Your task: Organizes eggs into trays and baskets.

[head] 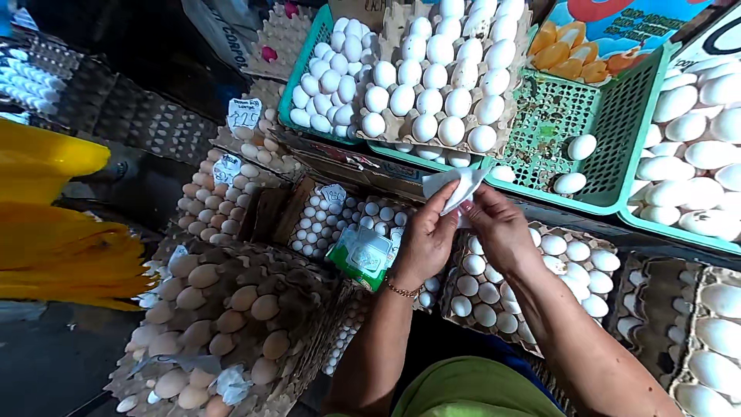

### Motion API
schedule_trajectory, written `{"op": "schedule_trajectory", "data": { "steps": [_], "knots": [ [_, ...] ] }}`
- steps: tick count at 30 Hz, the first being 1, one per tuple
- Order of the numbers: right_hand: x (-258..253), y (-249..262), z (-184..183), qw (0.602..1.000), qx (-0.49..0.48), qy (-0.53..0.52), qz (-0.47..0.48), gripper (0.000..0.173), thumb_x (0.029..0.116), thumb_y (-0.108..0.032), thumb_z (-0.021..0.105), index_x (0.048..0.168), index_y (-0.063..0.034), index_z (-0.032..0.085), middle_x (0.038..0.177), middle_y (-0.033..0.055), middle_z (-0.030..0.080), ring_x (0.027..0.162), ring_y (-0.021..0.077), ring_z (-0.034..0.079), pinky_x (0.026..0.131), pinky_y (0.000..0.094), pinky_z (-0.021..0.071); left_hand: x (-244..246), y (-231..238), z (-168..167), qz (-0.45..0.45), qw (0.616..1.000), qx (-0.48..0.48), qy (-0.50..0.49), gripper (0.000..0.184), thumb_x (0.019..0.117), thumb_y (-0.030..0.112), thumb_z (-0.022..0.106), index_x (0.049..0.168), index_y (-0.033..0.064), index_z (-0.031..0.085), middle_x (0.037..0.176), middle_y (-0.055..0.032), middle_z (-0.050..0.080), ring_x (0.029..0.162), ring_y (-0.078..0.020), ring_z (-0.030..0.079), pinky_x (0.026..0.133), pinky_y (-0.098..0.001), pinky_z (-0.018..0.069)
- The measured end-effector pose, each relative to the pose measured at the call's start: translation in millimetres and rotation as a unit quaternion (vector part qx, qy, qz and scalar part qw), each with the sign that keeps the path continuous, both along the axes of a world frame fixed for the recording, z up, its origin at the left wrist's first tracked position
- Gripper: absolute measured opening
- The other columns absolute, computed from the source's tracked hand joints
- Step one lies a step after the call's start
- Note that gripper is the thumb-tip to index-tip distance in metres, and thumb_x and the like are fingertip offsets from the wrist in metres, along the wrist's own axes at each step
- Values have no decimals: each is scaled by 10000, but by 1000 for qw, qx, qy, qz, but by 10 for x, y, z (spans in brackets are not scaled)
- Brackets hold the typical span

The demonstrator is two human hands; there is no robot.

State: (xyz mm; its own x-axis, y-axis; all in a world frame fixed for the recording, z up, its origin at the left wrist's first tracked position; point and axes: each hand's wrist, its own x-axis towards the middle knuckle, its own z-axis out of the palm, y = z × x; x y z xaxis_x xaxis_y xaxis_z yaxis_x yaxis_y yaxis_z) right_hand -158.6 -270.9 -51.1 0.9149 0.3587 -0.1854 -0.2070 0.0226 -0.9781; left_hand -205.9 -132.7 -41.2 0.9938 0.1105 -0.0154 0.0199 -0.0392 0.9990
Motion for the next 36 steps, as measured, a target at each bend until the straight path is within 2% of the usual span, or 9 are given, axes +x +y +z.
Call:
{"op": "schedule_trajectory", "data": {
  "steps": [3, 6, 9, 12, 14, 18, 23, 30, 36],
  "knots": [
    [215, -42, 125, 996, -32, -77, -13, 132, 1005, -31, 585, 1071, -74, 690, 861, -55, 706, 764, 5, 661, 715, 207, 576, -22, 38, 96, -85, 990, -116, -2, 577, 1011, 22, 484, 1574, 21, 359, 1535, -129, 488, 1341, -156, 537, 1111, -341, 461],
    [658, -123, 398, 948, -183, -256, -48, 207, 1028, -91, 551, 1120, -24, 724, 985, 20, 740, 892, 25, 687, 838, 255, 582, -117, 48, 56, -76, 984, -158, -12, 599, 1008, 36, 529, 1582, 46, 358, 1571, -147, 454, 1377, -235, 532, 1122, -388, 480],
    [1273, -118, 640, 835, -349, -420, -65, 280, 1043, -86, 484, 1157, 54, 698, 1065, 239, 722, 975, 316, 708, 881, 485, 541, -292, 100, -143, -28, 988, -148, 23, 512, 1014, 48, 526, 1517, 3, 442, 1487, -156, 541, 1300, -223, 595, 1092, -372, 503],
    [1817, 84, 613, 772, -435, -453, 101, 333, 1020, 19, 468, 1305, 22, 641, 1356, 286, 597, 1207, 487, 611, 996, 637, 487, -502, 131, -339, -1, 989, -131, 71, 445, 1017, 56, 513, 1439, -82, 486, 1402, -194, 592, 1249, -205, 622, 1072, -345, 511],
    [2131, 208, 528, 711, -475, -453, 252, 557, 937, 122, 548, 1461, -68, 551, 1562, 272, 420, 1401, 509, 450, 1079, 692, 412, -625, 144, -426, 0, 988, -132, 84, 432, 1024, 52, 513, 1425, -106, 488, 1389, -199, 599, 1248, -201, 621, 1075, -341, 510],
    [2538, 400, 470, 608, -495, -481, 393, 523, 908, 93, 618, 1387, -118, 629, 1420, 254, 559, 1303, 512, 530, 1023, 706, 436, -821, 227, -534, 17, 985, -125, 120, 420, 1028, 64, 519, 1420, -87, 506, 1385, -180, 610, 1250, -190, 622, 1074, -334, 511],
    [2616, 436, 480, 602, -478, -500, 399, 479, 868, 54, 718, 1329, -55, 646, 1354, 289, 575, 1279, 549, 504, 1022, 685, 428, -934, 332, -603, 52, 981, -120, 146, 409, 1034, 65, 521, 1422, -63, 517, 1389, -162, 610, 1255, -185, 619, 1072, -335, 515],
    [2745, 360, 225, 678, -379, -535, 334, 255, 904, 14, 643, 1142, -10, 731, 1224, 286, 650, 1183, 549, 566, 999, 683, 436, -926, 318, -639, 69, 978, -127, 151, 398, 1033, 75, 532, 1407, -61, 530, 1374, -156, 622, 1243, -191, 627, 1063, -342, 523],
    [2530, 469, 369, 732, -433, -458, 258, 311, 1009, -90, 519, 1251, 17, 683, 1260, 295, 650, 1238, 506, 580, 1067, 642, 417, -850, 275, -618, 74, 975, -128, 166, 377, 1032, 69, 538, 1390, -45, 552, 1353, -145, 636, 1226, -184, 636, 1048, -333, 531]
  ]
}}
